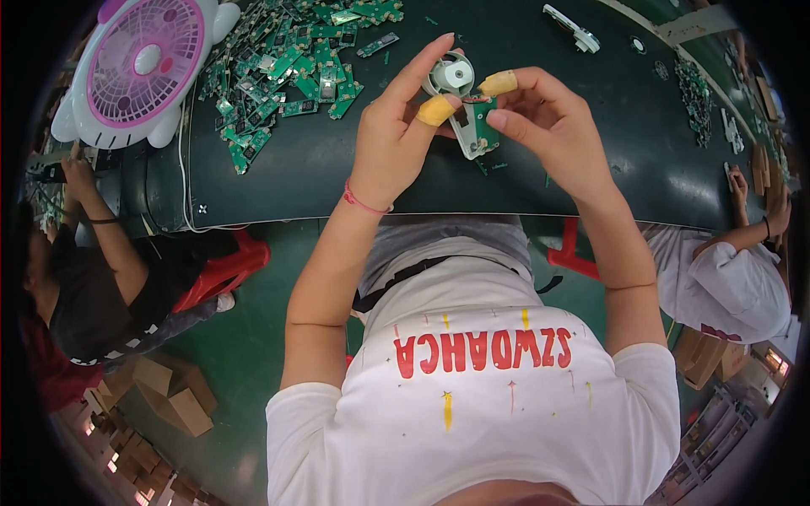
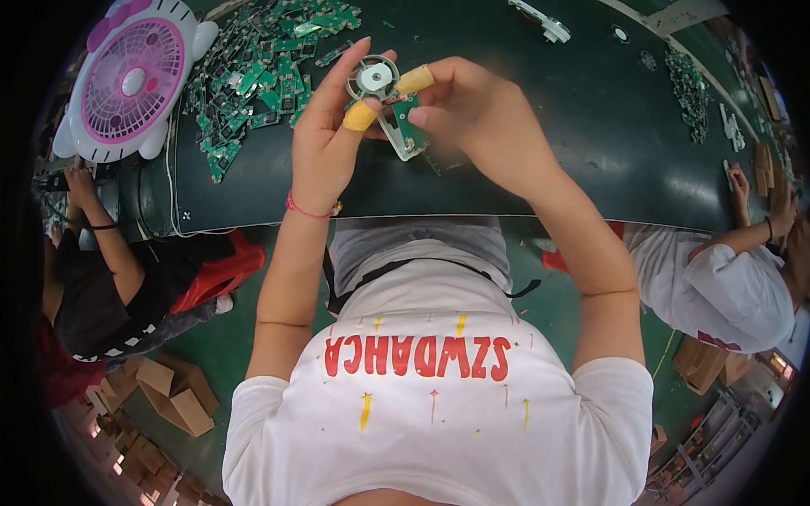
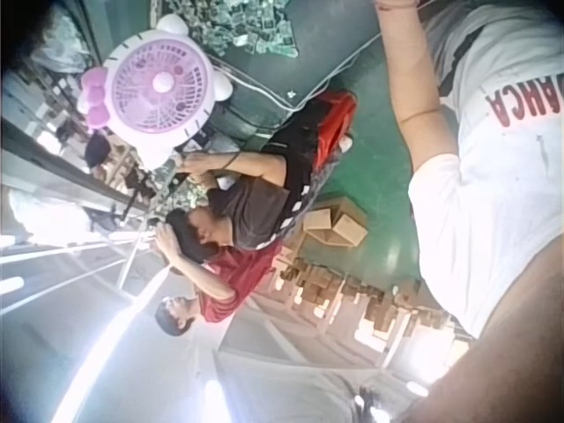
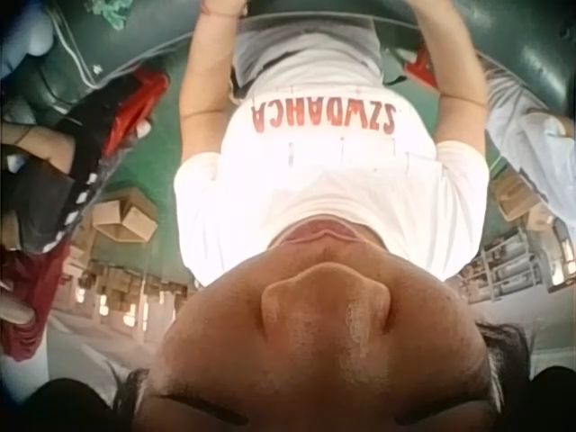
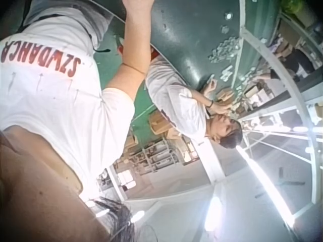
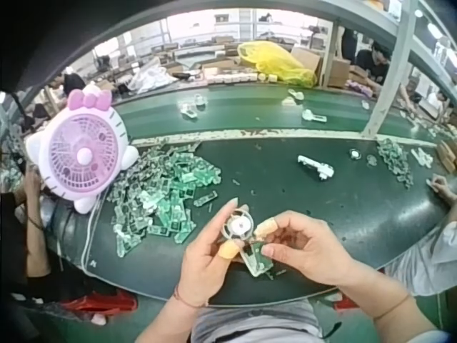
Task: The person assembles mini fans by hand, combining a PCB, a motor, and a fan housing into a plastic shell.
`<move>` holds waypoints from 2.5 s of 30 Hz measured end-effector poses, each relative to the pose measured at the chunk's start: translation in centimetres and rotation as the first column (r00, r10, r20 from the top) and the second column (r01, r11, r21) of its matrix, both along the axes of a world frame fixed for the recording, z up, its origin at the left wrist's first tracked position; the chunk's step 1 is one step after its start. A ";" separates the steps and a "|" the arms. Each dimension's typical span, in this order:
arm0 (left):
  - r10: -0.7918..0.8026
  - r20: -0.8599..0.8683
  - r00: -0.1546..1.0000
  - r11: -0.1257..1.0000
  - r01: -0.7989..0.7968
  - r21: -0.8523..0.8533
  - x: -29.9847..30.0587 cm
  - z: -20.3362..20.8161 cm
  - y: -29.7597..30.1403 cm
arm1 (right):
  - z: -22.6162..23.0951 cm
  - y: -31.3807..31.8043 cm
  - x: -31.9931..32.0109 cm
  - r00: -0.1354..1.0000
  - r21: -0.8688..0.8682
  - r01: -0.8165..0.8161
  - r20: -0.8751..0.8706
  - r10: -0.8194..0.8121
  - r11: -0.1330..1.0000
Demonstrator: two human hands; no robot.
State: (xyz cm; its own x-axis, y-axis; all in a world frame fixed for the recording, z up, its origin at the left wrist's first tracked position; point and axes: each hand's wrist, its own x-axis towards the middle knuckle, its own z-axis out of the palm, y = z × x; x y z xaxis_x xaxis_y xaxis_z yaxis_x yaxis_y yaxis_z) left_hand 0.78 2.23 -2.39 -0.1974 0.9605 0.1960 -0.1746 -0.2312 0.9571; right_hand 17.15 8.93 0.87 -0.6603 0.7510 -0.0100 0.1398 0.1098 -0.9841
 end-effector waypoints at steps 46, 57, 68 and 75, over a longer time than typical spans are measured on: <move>0.160 -0.015 0.987 0.982 -0.157 0.107 2.1 0.0 1.2 | -1.8 0.1 -1.9 0.988 -0.034 -0.146 0.045 0.147 0.989; 0.196 -0.244 0.950 0.980 -0.197 0.022 -1.0 -3.4 7.5 | 0.4 13.5 -5.2 0.967 -0.084 0.030 0.254 -0.007 0.996; 0.122 -0.590 0.798 0.980 -0.001 0.200 -0.4 -2.7 6.8 | -6.3 32.1 -16.2 0.651 0.585 0.015 0.610 -0.452 0.811; 0.137 -0.575 0.806 0.972 0.002 0.235 -1.0 -3.0 6.9 | -1.9 31.4 -11.0 0.833 0.562 -0.032 0.473 -0.289 0.827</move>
